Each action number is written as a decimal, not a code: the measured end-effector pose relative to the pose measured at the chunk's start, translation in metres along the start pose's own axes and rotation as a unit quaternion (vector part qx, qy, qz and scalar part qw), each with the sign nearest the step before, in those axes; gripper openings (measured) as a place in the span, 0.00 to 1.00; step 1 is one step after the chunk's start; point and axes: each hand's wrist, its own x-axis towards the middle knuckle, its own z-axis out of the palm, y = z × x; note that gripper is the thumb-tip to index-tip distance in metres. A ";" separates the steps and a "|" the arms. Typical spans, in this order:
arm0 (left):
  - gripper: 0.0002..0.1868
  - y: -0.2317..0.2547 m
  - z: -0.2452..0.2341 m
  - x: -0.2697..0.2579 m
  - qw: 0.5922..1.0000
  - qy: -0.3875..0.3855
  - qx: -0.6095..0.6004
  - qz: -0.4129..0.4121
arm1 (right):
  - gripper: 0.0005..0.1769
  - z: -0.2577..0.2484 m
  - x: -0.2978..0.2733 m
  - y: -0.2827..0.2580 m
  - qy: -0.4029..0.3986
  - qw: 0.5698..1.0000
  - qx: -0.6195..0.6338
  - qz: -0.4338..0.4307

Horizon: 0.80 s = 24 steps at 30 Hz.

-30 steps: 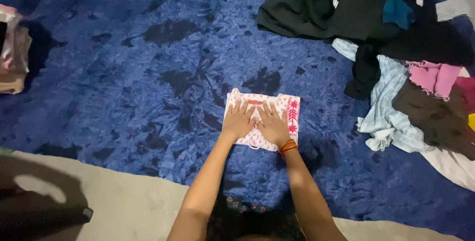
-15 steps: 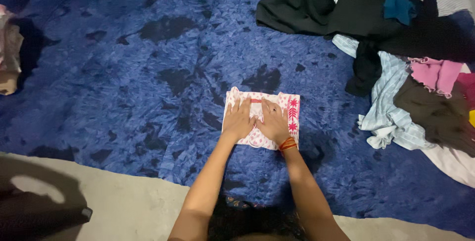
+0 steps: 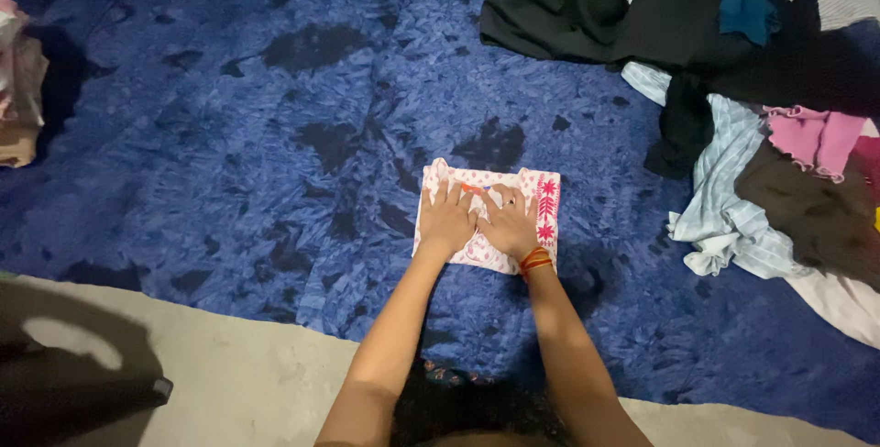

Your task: The person folds a white patterned top and a pink top on a blue bedspread, smoothing and aligning each piece before stacking them. The person then picks up a black long-sleeved top and begins to unfold it.

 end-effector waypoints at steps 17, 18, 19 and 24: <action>0.15 -0.060 0.048 -0.014 0.702 0.398 -0.588 -0.055 | 0.23 0.008 -0.028 0.041 0.344 0.762 0.533 -0.131; 0.16 -0.073 0.056 -0.010 0.643 0.400 -0.648 -0.080 | 0.23 0.010 -0.033 0.047 0.387 0.777 0.486 -0.102; 0.16 -0.082 0.064 -0.008 0.578 0.400 -0.703 -0.105 | 0.22 0.011 -0.041 0.054 0.427 0.788 0.437 -0.075; 0.26 -0.096 0.079 0.003 0.556 0.270 -0.772 -0.147 | 0.29 0.026 -0.049 0.098 0.422 0.752 0.497 0.096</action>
